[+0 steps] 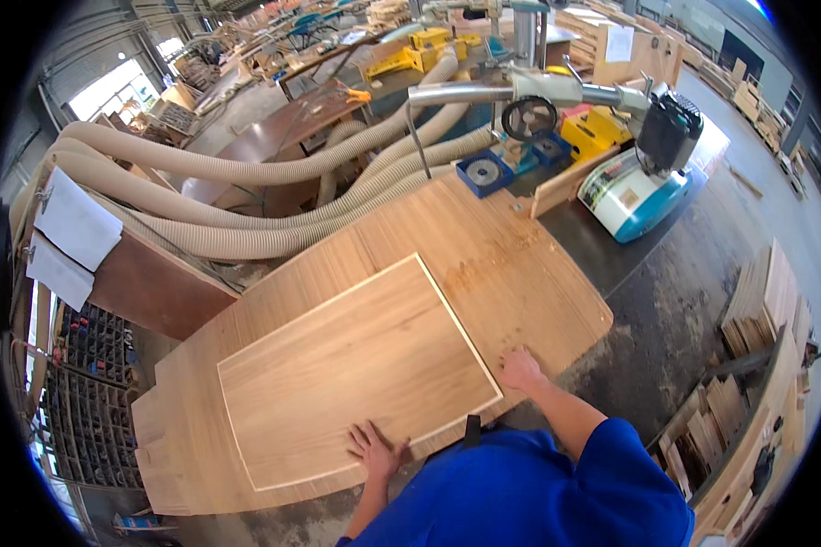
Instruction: The person measures a large wooden board with a folding ruler and marks a rectangular section. They then move the board to a table saw and cut along the marked line to separate a smaller piece. The person handles the cut piece and the remaining board, placing them on the workbench.
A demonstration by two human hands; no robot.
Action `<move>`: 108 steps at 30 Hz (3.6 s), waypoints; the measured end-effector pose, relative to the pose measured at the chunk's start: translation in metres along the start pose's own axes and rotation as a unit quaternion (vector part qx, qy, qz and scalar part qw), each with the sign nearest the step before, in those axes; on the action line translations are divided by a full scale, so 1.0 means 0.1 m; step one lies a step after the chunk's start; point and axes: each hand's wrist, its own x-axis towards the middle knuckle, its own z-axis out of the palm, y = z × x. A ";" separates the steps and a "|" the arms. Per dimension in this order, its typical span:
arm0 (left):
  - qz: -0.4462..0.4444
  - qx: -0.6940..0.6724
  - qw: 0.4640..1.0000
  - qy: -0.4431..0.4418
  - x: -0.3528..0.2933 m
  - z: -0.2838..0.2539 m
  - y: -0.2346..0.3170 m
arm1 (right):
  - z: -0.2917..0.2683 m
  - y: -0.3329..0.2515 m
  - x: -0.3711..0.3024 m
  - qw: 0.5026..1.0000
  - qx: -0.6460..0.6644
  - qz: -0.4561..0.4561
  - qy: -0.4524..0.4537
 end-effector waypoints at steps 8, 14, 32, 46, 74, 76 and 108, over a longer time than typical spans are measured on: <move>0.002 0.010 1.000 -0.003 0.48 -0.29 -0.02 | 0.18 -0.30 -0.29 0.998 0.017 0.036 0.040; 0.004 0.007 1.000 -0.014 0.62 -0.42 -0.03 | 0.30 -0.28 -0.38 0.995 0.048 0.046 0.070; 0.009 0.069 0.997 -0.045 1.01 -0.71 -0.33 | 0.33 -0.88 -0.12 0.977 0.116 0.172 -0.053; -0.056 0.192 0.979 0.025 0.52 -1.38 -1.79 | 1.70 -1.70 -0.31 0.925 0.132 -0.186 -0.304; 0.469 -0.002 0.878 -0.098 -0.38 1.24 2.44 | -0.10 2.06 -2.40 0.766 0.626 0.123 -0.079; 0.484 -0.010 0.867 -0.120 -0.49 1.54 2.77 | -0.06 2.65 -2.72 0.740 0.654 0.153 -0.032; 0.492 0.205 0.736 -0.417 -1.14 4.72 9.14 | -2.02 7.59 -4.56 0.530 0.461 0.610 0.367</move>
